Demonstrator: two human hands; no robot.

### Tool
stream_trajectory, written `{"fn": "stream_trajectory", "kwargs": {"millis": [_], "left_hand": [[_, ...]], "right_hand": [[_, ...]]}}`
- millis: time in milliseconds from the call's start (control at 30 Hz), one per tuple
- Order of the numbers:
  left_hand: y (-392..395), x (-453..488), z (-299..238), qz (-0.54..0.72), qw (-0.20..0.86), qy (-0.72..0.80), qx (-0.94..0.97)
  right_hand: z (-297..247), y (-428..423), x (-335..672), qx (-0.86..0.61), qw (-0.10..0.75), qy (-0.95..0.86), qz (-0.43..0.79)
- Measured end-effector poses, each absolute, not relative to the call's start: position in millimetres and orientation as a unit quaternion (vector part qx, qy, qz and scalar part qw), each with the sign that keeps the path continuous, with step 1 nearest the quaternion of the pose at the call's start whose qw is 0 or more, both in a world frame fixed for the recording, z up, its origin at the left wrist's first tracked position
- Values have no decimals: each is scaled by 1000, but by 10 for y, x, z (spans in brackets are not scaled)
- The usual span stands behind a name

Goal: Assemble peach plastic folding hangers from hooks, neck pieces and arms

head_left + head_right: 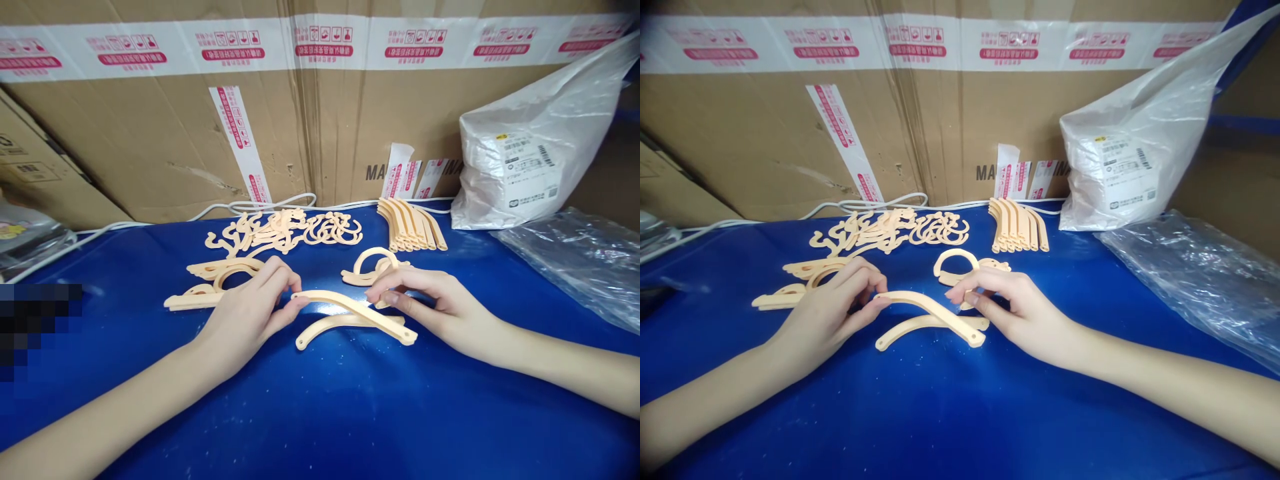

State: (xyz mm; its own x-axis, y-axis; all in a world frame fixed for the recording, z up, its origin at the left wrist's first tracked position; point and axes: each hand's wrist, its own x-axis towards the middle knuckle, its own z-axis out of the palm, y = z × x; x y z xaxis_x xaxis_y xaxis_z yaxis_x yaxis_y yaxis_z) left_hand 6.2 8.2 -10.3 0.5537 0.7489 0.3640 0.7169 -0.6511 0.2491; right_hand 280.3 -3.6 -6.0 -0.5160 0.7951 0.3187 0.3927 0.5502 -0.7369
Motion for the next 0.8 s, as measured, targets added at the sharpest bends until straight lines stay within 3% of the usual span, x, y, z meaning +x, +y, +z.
{"fn": "stream_trajectory", "kwargs": {"millis": [433, 600, 800], "left_hand": [[88, 52, -93, 229, 119, 457, 851], [87, 47, -71, 328, 216, 436, 810], [117, 96, 14, 427, 429, 415, 679]], "right_hand": [[-78, -25, 2835, -306, 308, -852, 291], [-95, -31, 2840, -306, 306, -854, 288], [-91, -33, 2832, -311, 307, -851, 291]]}}
